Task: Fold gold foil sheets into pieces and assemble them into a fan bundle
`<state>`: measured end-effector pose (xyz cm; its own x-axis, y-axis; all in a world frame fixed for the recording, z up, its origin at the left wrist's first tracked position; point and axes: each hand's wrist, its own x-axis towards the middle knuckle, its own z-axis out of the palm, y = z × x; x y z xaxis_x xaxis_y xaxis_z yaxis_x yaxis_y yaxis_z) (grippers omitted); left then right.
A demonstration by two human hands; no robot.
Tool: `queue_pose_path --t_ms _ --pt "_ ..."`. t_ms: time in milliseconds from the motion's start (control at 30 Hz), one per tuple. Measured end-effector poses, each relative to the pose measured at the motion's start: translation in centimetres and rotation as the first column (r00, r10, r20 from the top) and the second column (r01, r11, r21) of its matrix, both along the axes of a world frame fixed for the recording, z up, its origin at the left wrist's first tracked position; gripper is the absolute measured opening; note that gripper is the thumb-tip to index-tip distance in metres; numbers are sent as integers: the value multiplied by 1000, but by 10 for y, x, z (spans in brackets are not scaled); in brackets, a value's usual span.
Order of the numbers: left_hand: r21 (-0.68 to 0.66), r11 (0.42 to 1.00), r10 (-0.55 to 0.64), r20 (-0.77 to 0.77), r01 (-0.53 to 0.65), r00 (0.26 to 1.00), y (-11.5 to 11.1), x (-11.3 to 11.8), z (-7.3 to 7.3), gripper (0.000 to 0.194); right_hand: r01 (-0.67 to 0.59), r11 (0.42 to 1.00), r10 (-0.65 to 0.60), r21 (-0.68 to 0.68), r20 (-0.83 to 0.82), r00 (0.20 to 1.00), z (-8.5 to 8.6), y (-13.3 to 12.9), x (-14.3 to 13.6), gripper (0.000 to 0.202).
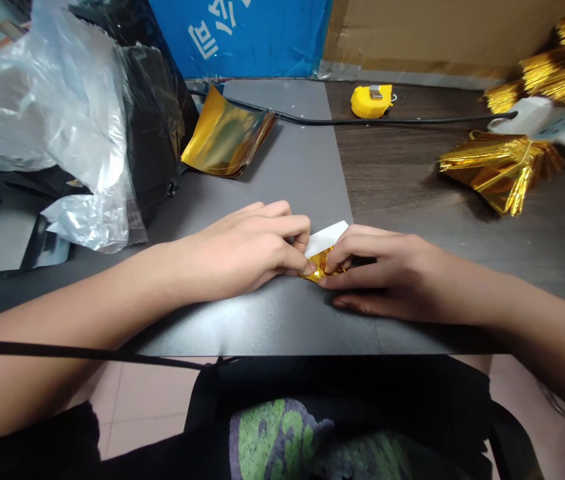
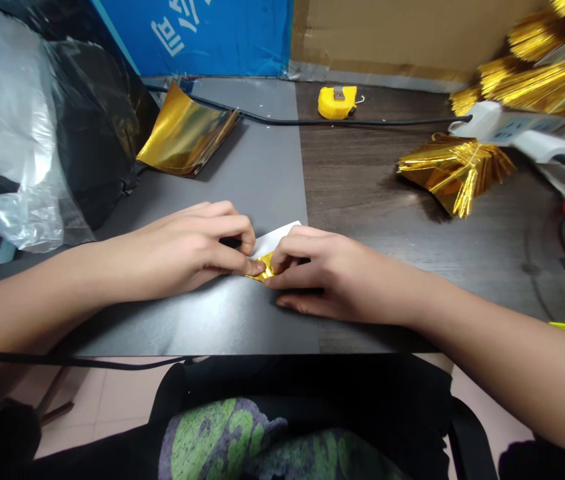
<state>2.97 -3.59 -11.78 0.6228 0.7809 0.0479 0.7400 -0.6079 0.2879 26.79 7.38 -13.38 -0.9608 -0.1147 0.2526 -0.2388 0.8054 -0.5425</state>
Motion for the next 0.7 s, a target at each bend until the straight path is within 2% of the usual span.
queue_pose_path --t_ms 167,467,633,700 --pt "0 1000 4 -5 -4 1000 0 0 0 29 7 1000 -7 9 25 1000 2 -1 0 18" --pt "-5 1000 -3 1 3 1000 1 0 1 28 1 998 1 -56 44 999 8 -1 1 13" --pt "-11 1000 -2 6 2 1000 1 0 1 27 -9 993 12 -118 25 1000 5 3 0 14" --pt "-6 1000 -6 8 6 1000 1 0 1 27 0 996 2 -91 20 1000 2 3 0 19"
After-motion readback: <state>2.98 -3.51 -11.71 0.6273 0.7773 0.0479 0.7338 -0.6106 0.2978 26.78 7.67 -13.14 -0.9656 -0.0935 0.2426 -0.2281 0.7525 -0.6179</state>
